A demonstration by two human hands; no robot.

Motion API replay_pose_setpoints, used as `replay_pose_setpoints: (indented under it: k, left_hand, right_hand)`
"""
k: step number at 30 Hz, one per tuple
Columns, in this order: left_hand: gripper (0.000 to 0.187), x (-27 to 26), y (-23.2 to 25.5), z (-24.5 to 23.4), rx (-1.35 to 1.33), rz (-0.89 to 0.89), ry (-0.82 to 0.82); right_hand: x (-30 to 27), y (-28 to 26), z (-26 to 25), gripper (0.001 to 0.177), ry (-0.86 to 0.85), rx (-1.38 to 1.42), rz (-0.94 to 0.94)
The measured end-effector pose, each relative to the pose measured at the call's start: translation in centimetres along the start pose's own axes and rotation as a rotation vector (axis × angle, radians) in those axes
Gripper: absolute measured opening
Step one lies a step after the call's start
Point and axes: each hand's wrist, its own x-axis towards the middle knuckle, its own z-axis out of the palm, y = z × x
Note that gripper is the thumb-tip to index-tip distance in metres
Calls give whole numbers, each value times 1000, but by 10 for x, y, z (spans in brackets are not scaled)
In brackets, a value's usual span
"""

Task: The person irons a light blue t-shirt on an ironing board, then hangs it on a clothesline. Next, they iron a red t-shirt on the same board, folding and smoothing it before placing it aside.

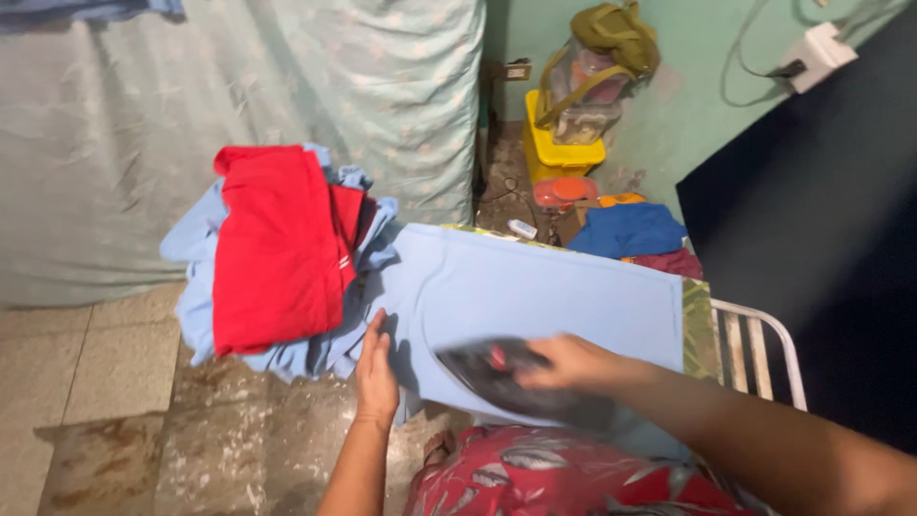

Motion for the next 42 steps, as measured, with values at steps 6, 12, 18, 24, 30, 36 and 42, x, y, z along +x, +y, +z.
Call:
replay_pose_setpoints:
  k: [6, 12, 18, 24, 30, 36, 42]
  left_hand:
    - [52, 2, 4, -14, 95, -34, -45]
    - [50, 16, 54, 2, -7, 262, -10]
    - [62, 17, 39, 75, 577, 479, -138]
    - [74, -20, 9, 129, 1184, 338, -580]
    - [75, -21, 15, 131, 1292, 325, -623]
    - [75, -23, 22, 133, 1287, 271, -639]
    - [75, -23, 18, 133, 1269, 295, -611]
  right_hand:
    - [-15, -14, 15, 49, 9, -109, 76]
    - [26, -61, 35, 49, 160, -90, 12]
    - [-78, 42, 17, 51, 269, 32, 148]
    - [-116, 151, -15, 46, 846, 435, 695]
    - [-57, 222, -97, 55, 998, 562, 694]
    - [-70, 237, -45, 50, 939, 640, 506]
    - [-49, 228, -67, 47, 1012, 716, 590]
